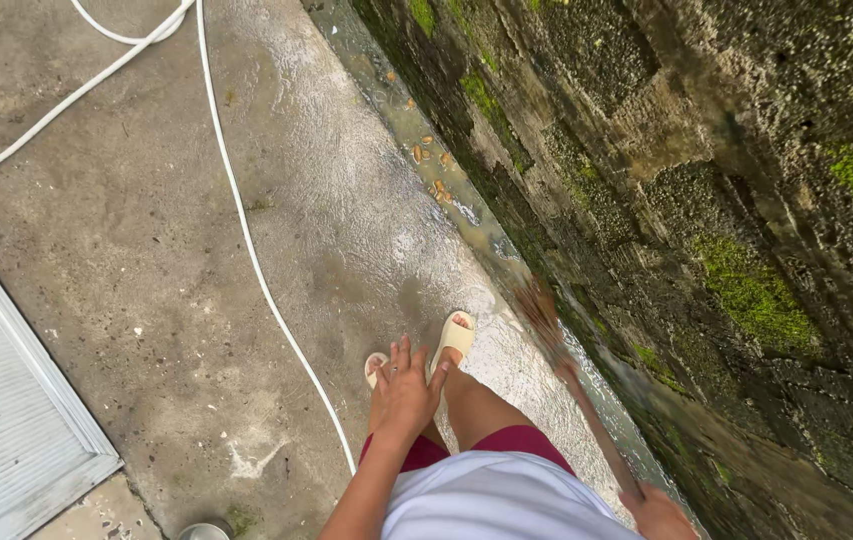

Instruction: The person sweeps water and debris along a wet outdoor concrete path using a broom by hand.

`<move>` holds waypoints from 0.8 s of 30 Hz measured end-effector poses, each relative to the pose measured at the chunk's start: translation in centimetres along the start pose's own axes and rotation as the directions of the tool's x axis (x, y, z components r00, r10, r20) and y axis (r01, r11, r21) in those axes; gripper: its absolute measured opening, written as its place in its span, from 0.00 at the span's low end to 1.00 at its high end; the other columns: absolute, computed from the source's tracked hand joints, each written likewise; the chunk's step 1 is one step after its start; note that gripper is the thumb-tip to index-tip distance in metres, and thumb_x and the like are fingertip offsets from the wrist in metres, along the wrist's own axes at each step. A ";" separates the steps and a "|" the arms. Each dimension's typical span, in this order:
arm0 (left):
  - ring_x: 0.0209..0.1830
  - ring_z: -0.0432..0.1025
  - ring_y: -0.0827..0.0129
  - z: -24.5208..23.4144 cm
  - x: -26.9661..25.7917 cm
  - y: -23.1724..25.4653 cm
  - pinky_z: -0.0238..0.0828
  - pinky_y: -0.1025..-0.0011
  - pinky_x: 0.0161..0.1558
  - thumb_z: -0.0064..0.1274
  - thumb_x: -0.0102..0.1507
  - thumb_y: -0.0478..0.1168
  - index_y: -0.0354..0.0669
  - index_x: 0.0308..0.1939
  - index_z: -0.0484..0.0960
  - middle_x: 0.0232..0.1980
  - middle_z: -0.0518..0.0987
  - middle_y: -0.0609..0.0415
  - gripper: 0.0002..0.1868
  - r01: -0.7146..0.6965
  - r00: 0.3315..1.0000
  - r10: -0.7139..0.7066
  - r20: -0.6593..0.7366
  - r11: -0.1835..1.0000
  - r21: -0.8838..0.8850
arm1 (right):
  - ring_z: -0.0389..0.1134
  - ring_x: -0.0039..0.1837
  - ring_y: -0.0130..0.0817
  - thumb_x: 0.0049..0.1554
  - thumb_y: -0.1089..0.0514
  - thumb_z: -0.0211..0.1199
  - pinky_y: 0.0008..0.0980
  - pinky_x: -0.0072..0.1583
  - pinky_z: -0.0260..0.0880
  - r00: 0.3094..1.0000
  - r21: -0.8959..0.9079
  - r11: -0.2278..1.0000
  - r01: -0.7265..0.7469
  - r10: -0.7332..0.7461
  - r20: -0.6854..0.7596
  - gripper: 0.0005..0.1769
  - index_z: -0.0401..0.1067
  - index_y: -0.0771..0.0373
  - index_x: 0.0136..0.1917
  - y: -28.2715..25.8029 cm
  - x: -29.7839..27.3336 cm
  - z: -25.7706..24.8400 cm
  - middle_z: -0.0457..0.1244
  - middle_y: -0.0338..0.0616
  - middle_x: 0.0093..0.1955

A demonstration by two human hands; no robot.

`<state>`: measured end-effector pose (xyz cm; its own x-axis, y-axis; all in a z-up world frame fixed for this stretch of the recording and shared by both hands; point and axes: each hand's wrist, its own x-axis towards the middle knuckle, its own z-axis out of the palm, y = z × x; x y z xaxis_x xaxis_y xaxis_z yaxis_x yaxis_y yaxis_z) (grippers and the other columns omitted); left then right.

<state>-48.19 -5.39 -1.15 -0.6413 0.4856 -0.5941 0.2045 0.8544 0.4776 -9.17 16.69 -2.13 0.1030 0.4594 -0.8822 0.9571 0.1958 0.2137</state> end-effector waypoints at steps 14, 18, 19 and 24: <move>0.82 0.42 0.52 -7.3 10.5 -1.3 0.33 0.40 0.75 0.49 0.65 0.59 0.48 0.70 0.70 0.80 0.52 0.42 0.32 -0.041 0.998 0.040 0.050 0.999 0.025 | 0.65 0.28 0.38 0.60 0.47 0.54 0.44 0.36 0.65 0.969 0.317 0.917 -0.240 0.246 0.021 0.18 0.62 0.59 0.57 -15.8 9.3 -4.3 0.64 0.50 0.33; 0.82 0.44 0.51 -13.9 14.0 -4.2 0.35 0.39 0.74 0.49 0.66 0.58 0.48 0.70 0.69 0.81 0.51 0.42 0.32 -0.010 1.000 0.010 0.024 1.000 -0.005 | 0.63 0.27 0.38 0.60 0.49 0.53 0.44 0.33 0.63 0.998 0.375 0.926 -0.043 0.054 -0.018 0.16 0.64 0.64 0.52 -34.8 13.9 -6.7 0.63 0.51 0.30; 0.81 0.44 0.50 -15.5 14.7 -5.0 0.36 0.38 0.73 0.48 0.66 0.58 0.49 0.71 0.68 0.81 0.51 0.42 0.33 0.000 1.000 0.000 0.021 1.000 -0.026 | 0.63 0.27 0.38 0.60 0.50 0.53 0.44 0.32 0.63 1.000 0.385 0.923 0.008 0.003 -0.028 0.16 0.65 0.66 0.51 -40.2 15.2 -7.6 0.63 0.51 0.30; 0.82 0.45 0.51 -22.8 20.2 -8.6 0.38 0.38 0.73 0.48 0.66 0.59 0.50 0.71 0.68 0.80 0.53 0.43 0.33 0.051 0.998 -0.048 -0.033 0.995 0.088 | 0.60 0.26 0.38 0.60 0.52 0.53 0.44 0.29 0.59 0.987 0.513 0.843 0.161 -0.137 -0.084 0.17 0.68 0.72 0.44 -62.0 18.1 -13.3 0.60 0.50 0.27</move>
<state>-79.71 -7.11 -2.49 -0.6742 0.4373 -0.5951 0.2359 0.8912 0.3876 -70.28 24.42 -25.81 -0.0523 0.4991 -0.8650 0.9625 -0.2056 -0.1768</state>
